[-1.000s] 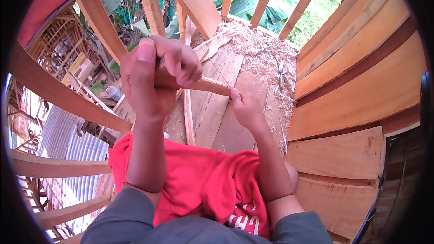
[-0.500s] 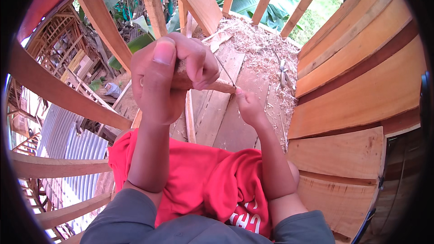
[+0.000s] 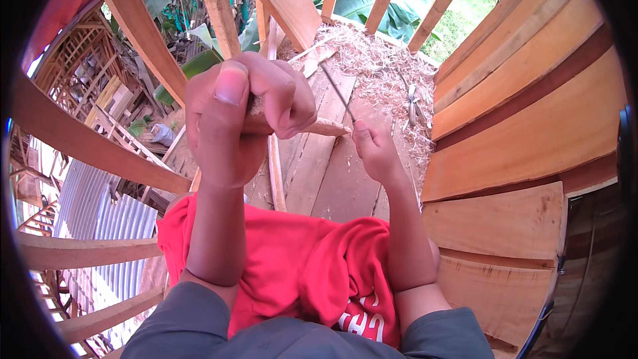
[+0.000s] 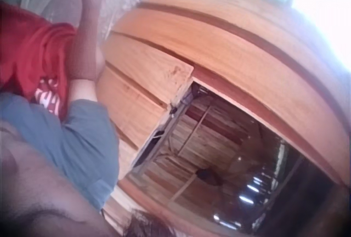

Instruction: The person is carving a small piece of wood using a knife. They hold the wood in their left hand and use the knife in their right hand to shave off thin layers, creating wood shavings that fall onto the floor.

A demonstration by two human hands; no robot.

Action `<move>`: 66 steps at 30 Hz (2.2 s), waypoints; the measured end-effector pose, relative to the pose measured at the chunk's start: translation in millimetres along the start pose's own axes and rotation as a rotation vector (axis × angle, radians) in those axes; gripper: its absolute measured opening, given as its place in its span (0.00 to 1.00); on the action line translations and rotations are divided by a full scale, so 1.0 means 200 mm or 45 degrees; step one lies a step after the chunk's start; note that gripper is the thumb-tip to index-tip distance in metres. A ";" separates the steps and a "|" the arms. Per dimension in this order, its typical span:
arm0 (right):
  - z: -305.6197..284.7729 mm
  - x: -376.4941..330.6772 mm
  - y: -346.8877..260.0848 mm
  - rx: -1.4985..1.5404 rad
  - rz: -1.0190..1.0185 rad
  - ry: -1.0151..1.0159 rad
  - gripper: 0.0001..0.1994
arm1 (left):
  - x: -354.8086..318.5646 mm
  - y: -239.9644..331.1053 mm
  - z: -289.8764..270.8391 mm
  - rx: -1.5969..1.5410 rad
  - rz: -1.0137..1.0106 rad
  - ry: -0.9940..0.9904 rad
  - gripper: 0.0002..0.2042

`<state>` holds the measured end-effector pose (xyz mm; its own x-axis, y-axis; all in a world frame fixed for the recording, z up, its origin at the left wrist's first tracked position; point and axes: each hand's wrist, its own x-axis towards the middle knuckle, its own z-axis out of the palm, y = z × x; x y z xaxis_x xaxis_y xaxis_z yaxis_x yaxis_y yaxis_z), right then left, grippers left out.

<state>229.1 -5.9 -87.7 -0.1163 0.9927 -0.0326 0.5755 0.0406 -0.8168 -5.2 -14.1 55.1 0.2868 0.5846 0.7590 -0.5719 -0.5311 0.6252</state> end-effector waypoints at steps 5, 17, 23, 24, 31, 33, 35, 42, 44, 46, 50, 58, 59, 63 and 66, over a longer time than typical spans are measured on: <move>0.04 0.07 0.20 -0.012 0.104 -0.071 0.25 | 0.02 -0.04 0.00 -0.138 0.109 -0.015 0.24; -0.03 -0.01 -0.03 -0.222 0.000 0.003 0.23 | 0.01 -0.01 -0.05 -0.092 0.064 -0.188 0.23; 0.00 0.07 0.33 -1.027 0.336 0.043 0.24 | 0.03 -0.02 -0.05 -0.145 0.060 -0.309 0.24; -0.04 0.08 0.35 -0.769 0.305 0.077 0.24 | 0.03 -0.02 -0.05 -0.148 0.062 -0.319 0.24; -0.08 0.08 0.29 0.090 0.170 0.075 0.23 | 0.02 -0.02 -0.06 -0.133 0.091 -0.221 0.24; -0.06 0.09 0.33 0.106 0.237 0.062 0.22 | 0.03 -0.03 -0.06 -0.135 0.124 -0.260 0.23; -0.04 0.09 0.31 0.137 0.605 -0.022 0.22 | 0.03 -0.02 -0.07 -0.120 0.132 -0.293 0.22; 0.05 0.00 0.03 0.208 0.671 -0.110 0.22 | 0.03 0.02 -0.13 -0.109 0.141 -0.402 0.20; -0.01 0.05 0.28 -0.076 0.696 -0.017 0.21 | 0.05 0.00 -0.11 -0.130 0.129 -0.401 0.20; -0.10 0.07 0.35 -0.028 0.786 -0.012 0.20 | 0.04 0.00 -0.12 -0.100 0.104 -0.390 0.20; -0.35 -0.04 0.46 0.150 0.536 -0.144 0.13 | 0.02 0.01 -0.16 -0.170 0.070 -0.363 0.18; -0.43 -0.17 0.89 -0.268 0.875 -0.880 0.12 | -0.01 0.18 -0.26 -0.097 0.107 -0.134 0.15; -0.38 -0.13 0.88 -0.409 0.956 -0.928 0.14 | -0.03 0.22 -0.28 -0.094 0.092 -0.090 0.13; -0.24 -0.09 0.97 -0.708 0.884 -1.013 0.16 | -0.07 0.23 -0.33 -0.109 0.126 0.051 0.11; -0.21 -0.05 1.03 -0.669 0.681 -0.742 0.16 | -0.09 0.33 -0.37 -0.092 0.150 0.094 0.10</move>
<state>382.1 -3.6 -231.8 -0.0361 0.6869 -0.7258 0.9435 -0.2161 -0.2514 -104.2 -14.7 68.4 0.1587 0.5654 0.8094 -0.6531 -0.5547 0.5155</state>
